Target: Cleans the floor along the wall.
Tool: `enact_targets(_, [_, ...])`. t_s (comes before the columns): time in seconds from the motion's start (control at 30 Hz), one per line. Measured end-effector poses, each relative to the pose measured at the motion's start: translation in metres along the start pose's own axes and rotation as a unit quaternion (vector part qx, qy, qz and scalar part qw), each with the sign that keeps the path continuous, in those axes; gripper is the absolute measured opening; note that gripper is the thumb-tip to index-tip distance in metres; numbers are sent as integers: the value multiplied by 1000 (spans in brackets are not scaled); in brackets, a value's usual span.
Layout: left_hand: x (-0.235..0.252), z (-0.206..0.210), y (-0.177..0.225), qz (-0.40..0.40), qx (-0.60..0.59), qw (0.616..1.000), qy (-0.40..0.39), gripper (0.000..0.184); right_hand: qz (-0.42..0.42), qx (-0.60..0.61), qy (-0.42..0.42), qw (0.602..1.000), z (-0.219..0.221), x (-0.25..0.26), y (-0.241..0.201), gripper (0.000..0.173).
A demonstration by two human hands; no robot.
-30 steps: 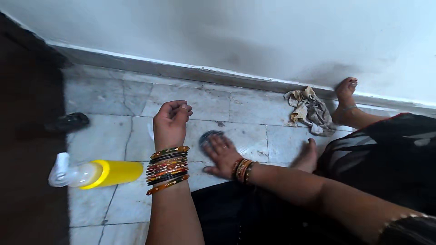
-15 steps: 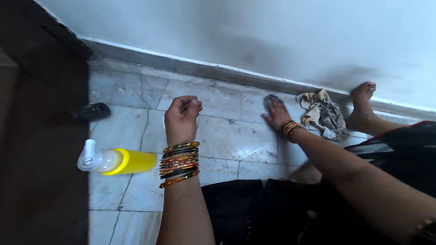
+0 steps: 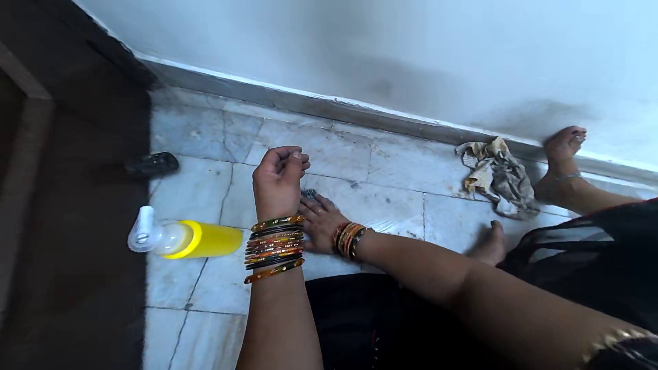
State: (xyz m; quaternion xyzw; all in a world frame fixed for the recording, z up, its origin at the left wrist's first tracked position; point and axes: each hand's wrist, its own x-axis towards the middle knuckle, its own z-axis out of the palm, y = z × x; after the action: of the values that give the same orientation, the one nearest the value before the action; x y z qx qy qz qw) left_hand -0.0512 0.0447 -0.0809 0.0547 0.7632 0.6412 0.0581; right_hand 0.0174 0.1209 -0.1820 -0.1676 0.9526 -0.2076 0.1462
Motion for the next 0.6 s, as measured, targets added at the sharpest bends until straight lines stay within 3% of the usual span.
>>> enact_targets(0.07, [-2, 0, 0, -2, 9, 1000, -2, 22, 29, 1, 49, 998, -7, 8, 26, 73])
enact_targets(0.17, [-1, 0, -2, -1, 16, 1000, -17, 22, 149, -28, 107, 983, -29, 0, 99, 77])
enact_targets(0.3, [3, 5, -4, -11, 9, 999, -34, 21, 309, -52, 135, 940, -63, -60, 199, 82])
enact_targets(0.37, [3, 7, -3, -10, 7, 999, -38, 20, 353, -54, 131, 925, -69, -89, 221, 82])
enact_targets(0.47, [4, 5, -6, 25, -16, 1000, -6, 21, 335, -47, 137, 931, -50, -101, 193, 89])
enact_targets(0.53, [6, -3, -7, 81, -56, 993, 58, 21, 242, -43, 128, 961, -30, -90, 140, 92])
enact_targets(0.6, [6, -15, 0, 116, -111, 977, 138, 18, 136, -31, 67, 988, -12, -70, 79, 92])
